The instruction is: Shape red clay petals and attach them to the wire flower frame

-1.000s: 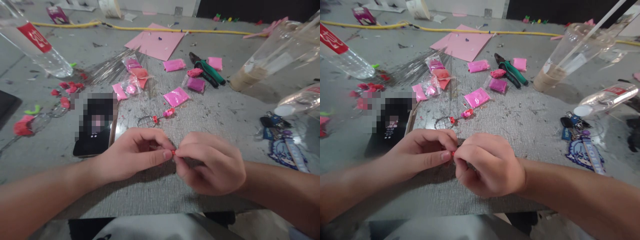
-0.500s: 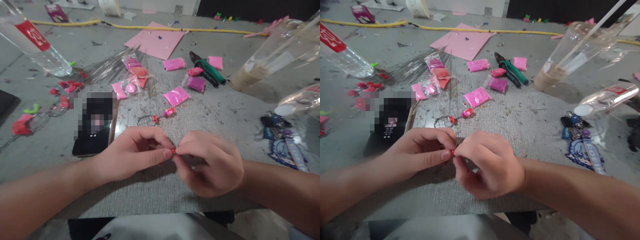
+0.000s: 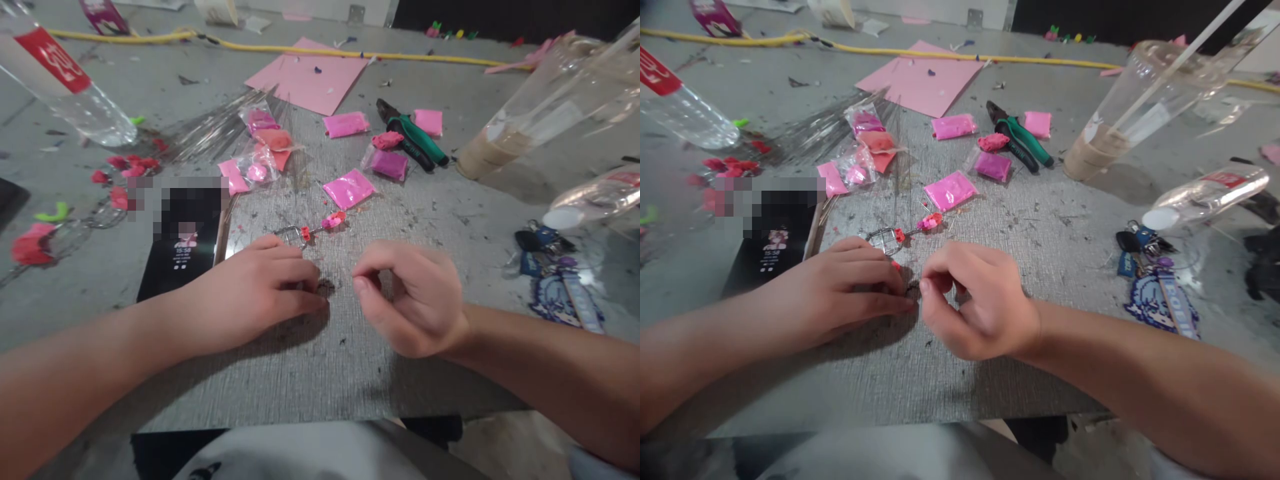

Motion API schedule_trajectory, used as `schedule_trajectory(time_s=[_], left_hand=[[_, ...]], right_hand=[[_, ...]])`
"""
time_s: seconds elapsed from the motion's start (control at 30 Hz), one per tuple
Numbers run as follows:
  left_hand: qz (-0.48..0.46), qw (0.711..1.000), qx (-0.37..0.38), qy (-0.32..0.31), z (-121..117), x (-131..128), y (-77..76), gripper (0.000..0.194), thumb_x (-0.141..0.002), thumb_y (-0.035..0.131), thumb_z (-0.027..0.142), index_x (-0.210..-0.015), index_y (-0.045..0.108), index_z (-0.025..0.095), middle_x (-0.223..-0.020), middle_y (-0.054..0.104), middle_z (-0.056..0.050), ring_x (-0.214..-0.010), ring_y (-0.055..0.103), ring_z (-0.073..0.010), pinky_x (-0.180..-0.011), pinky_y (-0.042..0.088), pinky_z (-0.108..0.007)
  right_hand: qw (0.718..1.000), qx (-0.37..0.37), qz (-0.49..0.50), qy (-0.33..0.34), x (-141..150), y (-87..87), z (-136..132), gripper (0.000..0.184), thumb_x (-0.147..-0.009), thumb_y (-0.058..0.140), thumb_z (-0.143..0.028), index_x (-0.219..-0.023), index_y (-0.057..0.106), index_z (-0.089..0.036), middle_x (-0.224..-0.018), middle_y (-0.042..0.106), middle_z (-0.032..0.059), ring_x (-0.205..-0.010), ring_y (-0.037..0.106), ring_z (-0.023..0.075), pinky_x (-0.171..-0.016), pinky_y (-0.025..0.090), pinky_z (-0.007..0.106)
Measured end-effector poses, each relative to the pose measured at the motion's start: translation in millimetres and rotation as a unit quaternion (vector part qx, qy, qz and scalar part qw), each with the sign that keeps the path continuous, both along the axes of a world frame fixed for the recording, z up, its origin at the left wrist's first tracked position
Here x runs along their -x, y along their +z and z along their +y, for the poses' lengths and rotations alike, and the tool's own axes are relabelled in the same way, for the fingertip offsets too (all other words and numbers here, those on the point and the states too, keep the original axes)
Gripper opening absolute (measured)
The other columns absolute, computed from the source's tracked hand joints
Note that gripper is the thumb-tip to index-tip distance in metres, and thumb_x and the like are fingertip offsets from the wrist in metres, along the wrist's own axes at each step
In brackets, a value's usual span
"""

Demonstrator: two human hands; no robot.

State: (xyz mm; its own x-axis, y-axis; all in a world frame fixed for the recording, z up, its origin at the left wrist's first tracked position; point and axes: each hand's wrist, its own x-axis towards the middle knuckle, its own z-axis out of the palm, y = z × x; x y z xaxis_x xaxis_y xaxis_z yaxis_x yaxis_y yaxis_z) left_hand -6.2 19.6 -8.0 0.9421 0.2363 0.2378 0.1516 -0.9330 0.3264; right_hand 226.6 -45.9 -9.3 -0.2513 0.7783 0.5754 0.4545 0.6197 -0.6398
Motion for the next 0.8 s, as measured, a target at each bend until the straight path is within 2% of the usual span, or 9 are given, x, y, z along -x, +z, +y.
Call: schedule_trajectory(time_s=[0.17,0.27,0.47,0.6,0.73,0.8], left_hand=[[0.02,1.0,-0.009,0.017,4.6,1.4,2.7,0.02,-0.103,0.058,0.023,-0.107,0.078,0.024,-0.102,0.074,-0.002,-0.093,0.065,-0.0205,-0.087,0.04,-0.037],[0.016,0.999,-0.032,0.038,8.1,5.2,2.5,0.022,-0.104,0.055,0.024,-0.11,0.076,0.023,-0.101,0.073,-0.004,-0.093,0.066,-0.0219,-0.088,0.042,-0.037],[0.037,0.988,-0.07,0.133,12.4,9.0,2.9,0.023,-0.099,0.057,0.028,-0.113,0.073,0.019,-0.107,0.071,-0.011,-0.094,0.066,-0.027,-0.085,0.044,-0.04],[0.072,0.987,-0.077,0.123,12.3,8.7,0.8,0.023,-0.098,0.058,0.031,-0.113,0.073,0.02,-0.104,0.072,-0.008,-0.09,0.067,-0.0267,-0.085,0.044,-0.043],[0.054,0.99,-0.06,0.117,13.1,7.5,-2.0,0.021,-0.102,0.055,0.031,-0.106,0.073,0.021,-0.097,0.072,-0.005,-0.085,0.066,-0.0245,-0.08,0.044,-0.041],[0.02,0.992,-0.003,0.124,11.4,6.2,-0.1,0.018,-0.102,0.057,0.03,-0.103,0.072,0.02,-0.095,0.071,-0.004,-0.085,0.066,-0.0221,-0.079,0.046,-0.038]], right_hand=[[1.0,0.002,-0.009,-0.003,-0.2,-1.1,-0.3,0.009,-0.084,0.058,-0.009,-0.079,0.059,-0.017,-0.066,0.06,-0.0011,-0.056,0.049,0.0081,-0.054,0.042,0.023],[1.0,0.004,-0.013,-0.006,-0.5,-1.3,0.1,0.01,-0.084,0.058,-0.008,-0.079,0.059,-0.017,-0.065,0.06,-0.0014,-0.057,0.049,0.0077,-0.054,0.042,0.022],[1.0,0.0,-0.021,-0.018,0.5,-0.8,1.3,0.01,-0.084,0.059,-0.008,-0.078,0.059,-0.016,-0.063,0.06,-0.0027,-0.054,0.049,0.0062,-0.053,0.042,0.02],[0.999,-0.005,-0.023,-0.025,0.3,-1.2,1.8,0.01,-0.084,0.059,-0.008,-0.078,0.06,-0.016,-0.062,0.061,-0.0032,-0.053,0.05,0.0058,-0.053,0.042,0.019],[0.999,-0.003,-0.032,-0.029,0.1,-2.6,2.2,0.01,-0.084,0.06,-0.009,-0.078,0.061,-0.016,-0.062,0.061,-0.0031,-0.053,0.051,0.0062,-0.053,0.042,0.019],[0.999,-0.007,-0.032,-0.027,0.5,-3.4,2.5,0.01,-0.085,0.06,-0.008,-0.078,0.061,-0.015,-0.062,0.06,-0.0027,-0.053,0.051,0.0063,-0.053,0.042,0.02]])
